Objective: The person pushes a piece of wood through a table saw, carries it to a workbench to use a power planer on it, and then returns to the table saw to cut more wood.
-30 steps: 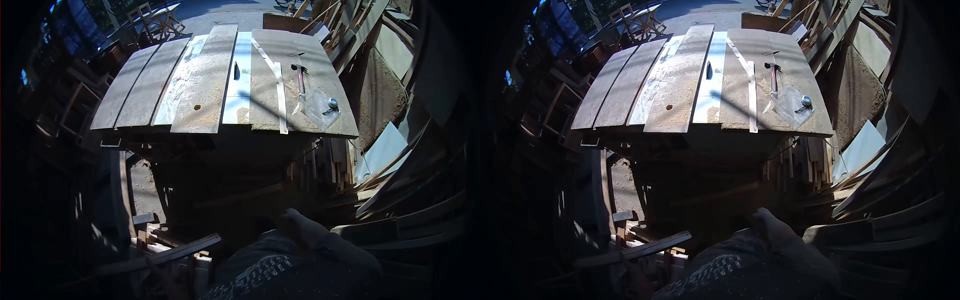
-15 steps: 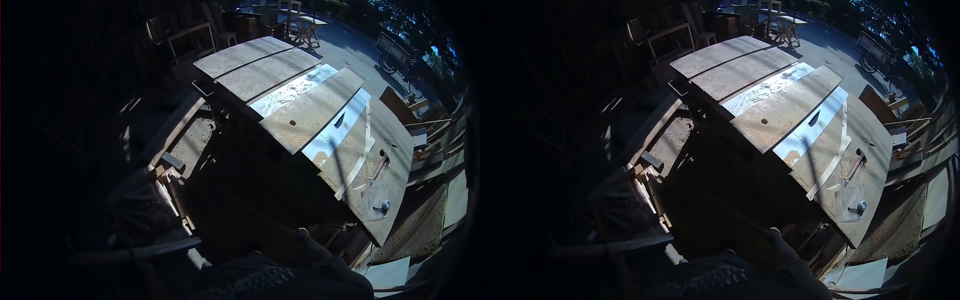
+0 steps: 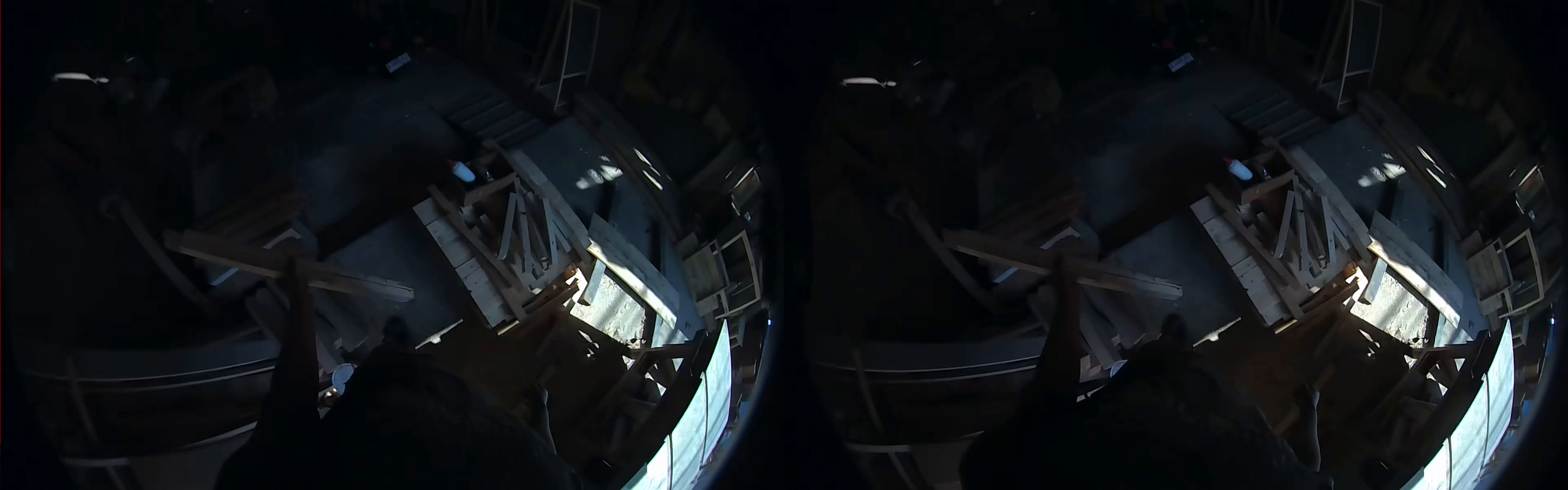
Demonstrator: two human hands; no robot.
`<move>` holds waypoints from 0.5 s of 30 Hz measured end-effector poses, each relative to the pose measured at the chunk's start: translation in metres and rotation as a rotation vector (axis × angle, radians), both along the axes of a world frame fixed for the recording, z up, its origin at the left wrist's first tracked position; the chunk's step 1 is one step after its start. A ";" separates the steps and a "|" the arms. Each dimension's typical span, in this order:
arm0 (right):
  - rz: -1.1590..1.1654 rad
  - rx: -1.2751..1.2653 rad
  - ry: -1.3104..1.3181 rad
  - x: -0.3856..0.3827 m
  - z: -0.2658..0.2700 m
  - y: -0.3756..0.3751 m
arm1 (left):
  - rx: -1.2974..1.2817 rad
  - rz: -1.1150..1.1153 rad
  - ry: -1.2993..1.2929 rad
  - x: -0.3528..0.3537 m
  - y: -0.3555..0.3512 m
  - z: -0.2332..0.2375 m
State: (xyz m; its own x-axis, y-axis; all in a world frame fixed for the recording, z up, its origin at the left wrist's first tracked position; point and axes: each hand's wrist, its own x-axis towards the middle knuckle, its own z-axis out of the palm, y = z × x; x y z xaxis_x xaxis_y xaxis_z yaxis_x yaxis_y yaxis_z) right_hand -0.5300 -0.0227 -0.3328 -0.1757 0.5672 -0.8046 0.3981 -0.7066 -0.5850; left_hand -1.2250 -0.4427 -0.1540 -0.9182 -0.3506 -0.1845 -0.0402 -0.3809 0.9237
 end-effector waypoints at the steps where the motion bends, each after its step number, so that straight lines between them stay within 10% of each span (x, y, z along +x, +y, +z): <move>1: 0.024 -0.082 -0.030 -0.044 0.016 0.009 | -0.010 0.054 -0.014 -0.009 -0.018 -0.004; 15: 0.540 -0.041 -0.356 -0.499 0.056 0.132 | -0.211 0.312 0.178 -0.240 -0.069 0.125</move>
State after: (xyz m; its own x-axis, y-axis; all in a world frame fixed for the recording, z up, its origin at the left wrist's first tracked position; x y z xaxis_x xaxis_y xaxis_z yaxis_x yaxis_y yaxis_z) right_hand -1.0287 0.1095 -0.2765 -0.1462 0.4413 -0.8854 0.8683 -0.3715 -0.3286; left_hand -1.4646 -0.5114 -0.0287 -0.7729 -0.6303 0.0732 0.2149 -0.1514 0.9648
